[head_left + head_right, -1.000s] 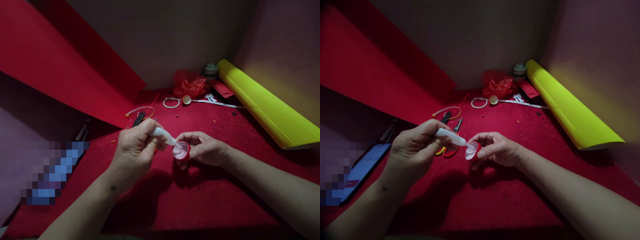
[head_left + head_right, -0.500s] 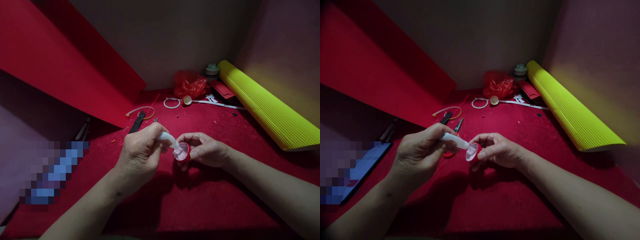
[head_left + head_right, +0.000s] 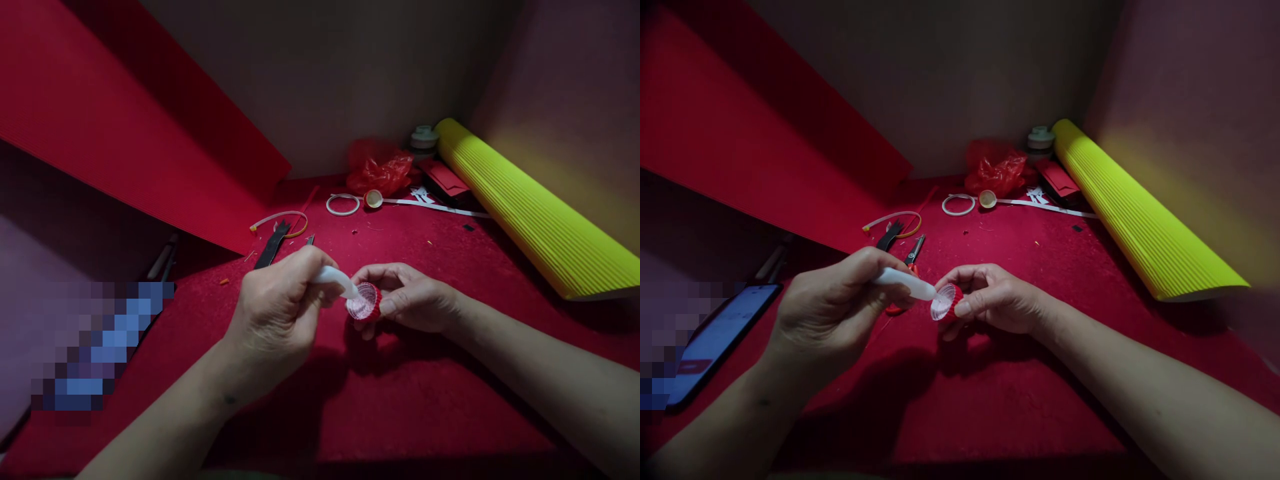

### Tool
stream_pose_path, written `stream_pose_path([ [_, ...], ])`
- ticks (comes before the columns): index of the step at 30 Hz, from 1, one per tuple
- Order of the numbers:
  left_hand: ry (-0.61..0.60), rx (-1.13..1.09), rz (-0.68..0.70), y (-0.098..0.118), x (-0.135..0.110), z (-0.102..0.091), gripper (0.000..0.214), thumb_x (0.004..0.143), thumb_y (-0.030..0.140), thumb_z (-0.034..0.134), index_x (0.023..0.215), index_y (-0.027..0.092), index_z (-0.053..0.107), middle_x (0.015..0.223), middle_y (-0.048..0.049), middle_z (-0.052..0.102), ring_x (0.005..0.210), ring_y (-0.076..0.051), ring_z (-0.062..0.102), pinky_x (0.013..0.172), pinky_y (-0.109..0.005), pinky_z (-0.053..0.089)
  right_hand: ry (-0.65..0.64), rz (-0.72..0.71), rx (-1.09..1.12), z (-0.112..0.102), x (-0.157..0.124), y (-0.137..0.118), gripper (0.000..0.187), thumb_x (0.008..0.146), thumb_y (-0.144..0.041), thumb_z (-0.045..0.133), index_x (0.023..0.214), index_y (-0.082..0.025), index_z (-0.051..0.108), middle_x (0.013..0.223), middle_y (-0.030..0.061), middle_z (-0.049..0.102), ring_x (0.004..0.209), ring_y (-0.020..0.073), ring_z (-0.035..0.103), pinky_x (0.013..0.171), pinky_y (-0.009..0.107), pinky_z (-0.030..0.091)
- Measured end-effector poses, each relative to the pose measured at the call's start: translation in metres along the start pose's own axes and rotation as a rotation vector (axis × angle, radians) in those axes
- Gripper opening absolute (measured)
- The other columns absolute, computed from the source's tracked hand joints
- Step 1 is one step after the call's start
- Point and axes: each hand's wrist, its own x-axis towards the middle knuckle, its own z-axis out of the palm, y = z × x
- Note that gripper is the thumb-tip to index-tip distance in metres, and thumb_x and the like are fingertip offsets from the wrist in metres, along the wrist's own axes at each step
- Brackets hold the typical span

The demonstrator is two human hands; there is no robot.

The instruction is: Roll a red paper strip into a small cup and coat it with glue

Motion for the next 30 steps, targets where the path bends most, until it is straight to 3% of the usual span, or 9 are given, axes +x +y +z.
stream_pose_path([
  [12,0.066,0.122,0.077,-0.0025,-0.0004,-0.0055,0.011,0.085,0.012,0.055,0.084,0.018,0.064,0.068,0.0009,0.065,0.055,-0.009,0.056,0.053,-0.021,0.043,-0.002,-0.007,0.012,-0.0018,0.0001,0.0003,0.037,0.064,-0.008,0.070,0.100,-0.008,0.063,0.083,0.0094,0.070,0.072,0.0212,0.070,0.065,0.034,0.058],
  [19,-0.013,0.091,0.114,0.0030,-0.0021,-0.0017,0.010,0.085,0.008,0.054,0.084,0.014,0.062,0.068,0.0008,0.063,0.057,-0.007,0.056,0.054,-0.018,0.043,0.016,0.002,-0.017,0.0002,-0.0007,-0.0012,0.034,0.064,-0.008,0.070,0.097,-0.009,0.063,0.081,0.0083,0.069,0.070,0.0200,0.069,0.065,0.035,0.057],
  [30,-0.007,0.182,0.124,0.0019,-0.0021,-0.0046,0.010,0.086,0.012,0.054,0.081,0.017,0.061,0.067,0.0010,0.062,0.056,-0.009,0.056,0.053,-0.020,0.041,0.020,0.004,-0.019,-0.0004,-0.0015,-0.0010,0.035,0.063,-0.010,0.071,0.097,-0.008,0.063,0.081,0.0094,0.069,0.070,0.0206,0.069,0.065,0.034,0.057],
])
